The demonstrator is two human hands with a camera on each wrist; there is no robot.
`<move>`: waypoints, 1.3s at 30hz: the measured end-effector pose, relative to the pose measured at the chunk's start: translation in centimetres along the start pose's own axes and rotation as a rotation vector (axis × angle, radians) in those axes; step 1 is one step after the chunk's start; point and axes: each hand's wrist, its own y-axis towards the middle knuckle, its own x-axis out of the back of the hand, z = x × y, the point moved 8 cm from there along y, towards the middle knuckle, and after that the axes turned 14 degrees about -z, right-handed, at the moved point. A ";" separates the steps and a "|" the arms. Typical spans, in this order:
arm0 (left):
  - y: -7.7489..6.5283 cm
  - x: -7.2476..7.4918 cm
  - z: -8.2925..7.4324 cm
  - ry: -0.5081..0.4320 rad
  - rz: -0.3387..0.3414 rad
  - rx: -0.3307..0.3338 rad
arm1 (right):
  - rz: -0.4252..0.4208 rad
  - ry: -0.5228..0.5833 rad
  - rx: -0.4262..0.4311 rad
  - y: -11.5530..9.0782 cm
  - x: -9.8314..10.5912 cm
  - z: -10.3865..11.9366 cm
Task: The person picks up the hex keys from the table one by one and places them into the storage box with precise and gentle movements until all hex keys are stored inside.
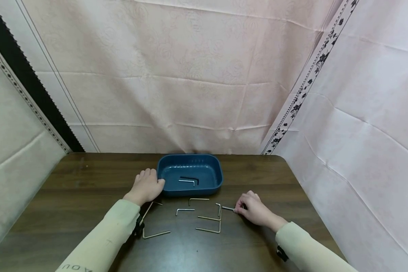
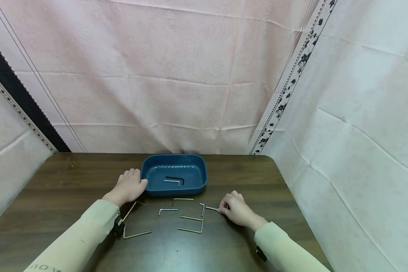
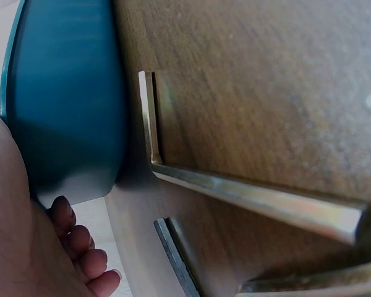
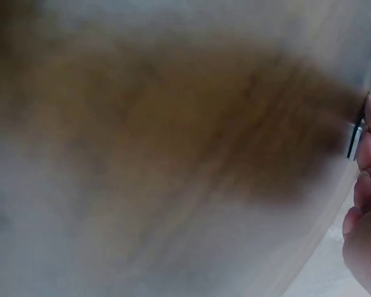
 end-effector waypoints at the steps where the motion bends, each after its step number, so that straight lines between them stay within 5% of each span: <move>1: 0.0 0.1 0.0 0.000 -0.003 -0.001 | -0.009 -0.001 0.002 0.0 0.0 0.0; 14: 0.0 0.0 0.0 -0.007 -0.011 0.004 | -0.134 0.029 0.030 1.3 2.4 2.0; 25: -0.2 0.2 -0.2 -0.011 -0.003 0.006 | -0.285 0.005 0.103 7.0 6.8 5.2; 34: -0.3 0.3 -0.1 0.001 0.001 0.006 | -0.228 -0.149 0.314 12.4 3.3 10.5; 39: -0.4 0.5 -0.2 0.016 0.005 0.008 | -0.123 -0.209 0.314 14.7 -0.1 11.9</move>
